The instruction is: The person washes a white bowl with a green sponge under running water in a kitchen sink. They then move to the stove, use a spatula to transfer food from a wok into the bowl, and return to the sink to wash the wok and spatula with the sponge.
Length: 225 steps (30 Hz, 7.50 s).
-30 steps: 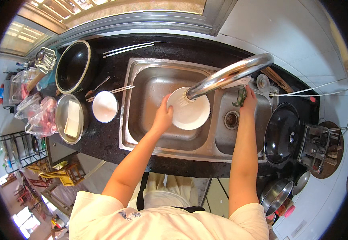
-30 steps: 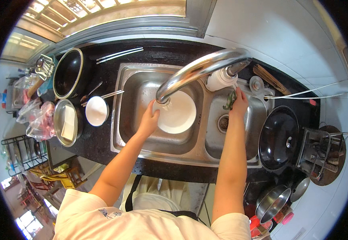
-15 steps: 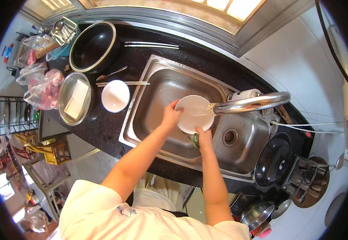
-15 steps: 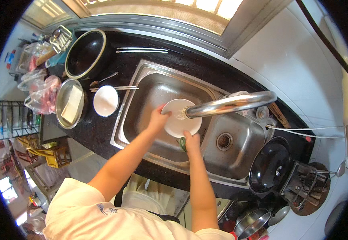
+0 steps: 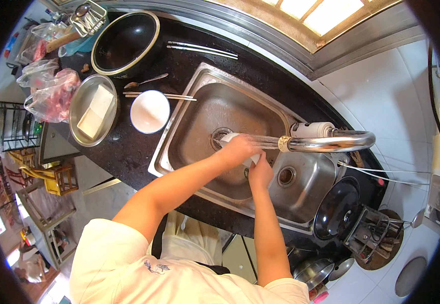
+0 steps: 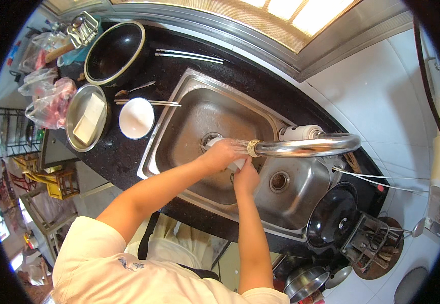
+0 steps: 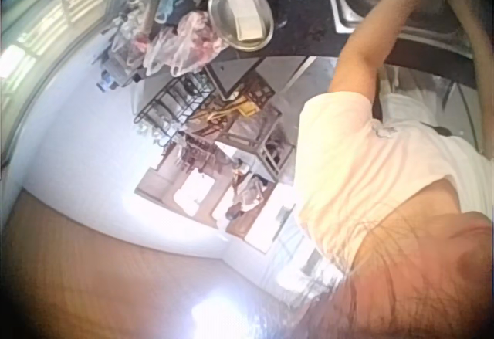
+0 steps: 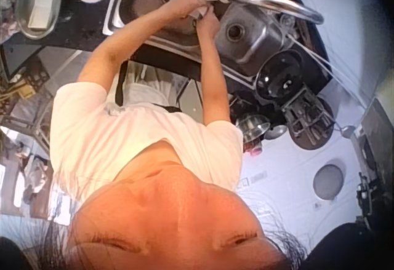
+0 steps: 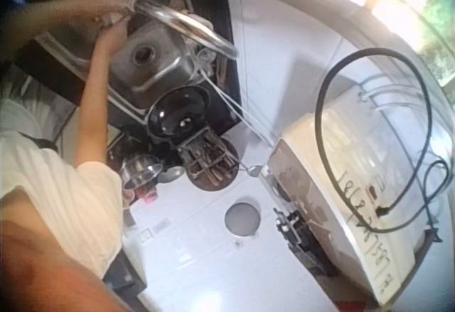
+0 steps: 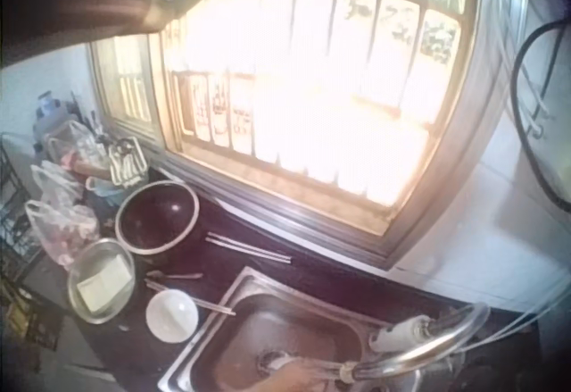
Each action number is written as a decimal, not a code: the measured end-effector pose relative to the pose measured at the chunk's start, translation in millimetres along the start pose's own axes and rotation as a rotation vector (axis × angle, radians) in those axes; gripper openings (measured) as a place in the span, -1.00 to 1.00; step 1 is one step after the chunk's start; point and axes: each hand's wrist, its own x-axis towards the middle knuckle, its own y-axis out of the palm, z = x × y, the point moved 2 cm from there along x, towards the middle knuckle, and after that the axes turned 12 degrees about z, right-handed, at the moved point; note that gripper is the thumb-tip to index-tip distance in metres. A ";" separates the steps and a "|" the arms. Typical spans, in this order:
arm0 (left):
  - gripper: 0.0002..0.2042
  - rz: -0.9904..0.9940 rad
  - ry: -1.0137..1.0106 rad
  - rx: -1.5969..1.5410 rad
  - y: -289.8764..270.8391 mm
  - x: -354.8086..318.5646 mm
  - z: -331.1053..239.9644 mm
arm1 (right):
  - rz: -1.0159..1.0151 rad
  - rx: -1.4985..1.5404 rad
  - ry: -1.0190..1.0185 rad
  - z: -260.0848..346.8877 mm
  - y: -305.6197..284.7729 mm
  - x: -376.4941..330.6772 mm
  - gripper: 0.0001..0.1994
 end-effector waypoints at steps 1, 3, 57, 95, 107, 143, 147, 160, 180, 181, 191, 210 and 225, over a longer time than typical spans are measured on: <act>-0.74 0.017 -0.019 0.021 -3.7 -0.6 4.0 | -0.032 0.007 -0.022 -0.3 0.2 0.6 -0.59; -0.70 0.119 -0.193 -0.013 -12.3 -8.2 16.9 | -0.095 0.020 -0.066 -1.0 -0.2 -0.3 -0.59; -0.79 -0.699 -0.840 -1.248 -4.1 -28.6 -14.0 | -0.569 0.879 -0.165 76.4 7.6 -6.6 -0.66; -0.59 -0.545 -0.825 -1.297 -52.9 -25.4 -8.0 | -0.037 1.393 -0.004 -37.5 27.2 -52.6 -0.71; -0.62 -0.357 -0.764 -1.111 -67.1 -24.6 -35.9 | -0.195 0.665 0.056 -73.5 -2.1 -87.4 -0.55; -0.63 -0.565 -0.872 -1.336 -53.0 -6.3 -52.3 | -0.495 0.363 -0.166 -78.0 -72.5 30.0 -0.50; -0.71 -0.433 -0.724 -1.197 -40.7 -12.4 -45.4 | -0.314 0.609 -0.528 48.6 -56.1 -37.9 -0.56; -0.64 -0.501 -0.679 -1.269 -59.7 -36.2 8.4 | -0.240 0.968 -0.380 54.6 -81.1 20.4 -0.64; -0.41 -0.173 -0.921 -1.265 -60.0 -34.9 -18.4 | 0.110 1.399 -0.444 68.1 -51.9 18.1 -0.87; -0.44 -0.127 -0.848 -1.026 -62.0 -29.8 -15.7 | 0.100 1.455 -0.442 76.9 -59.8 13.6 -0.89; -0.69 0.278 -0.726 0.057 -80.0 39.5 -57.3 | -0.131 1.775 0.002 -41.6 -65.9 16.9 -0.66; -0.59 0.098 -0.159 0.851 -166.1 -11.9 -106.9 | -0.167 2.156 -0.299 -108.0 -150.0 34.2 -0.25; -0.56 0.036 0.374 0.414 -218.5 -58.3 -135.7 | -0.746 0.112 -0.321 73.2 -69.1 -120.6 -0.55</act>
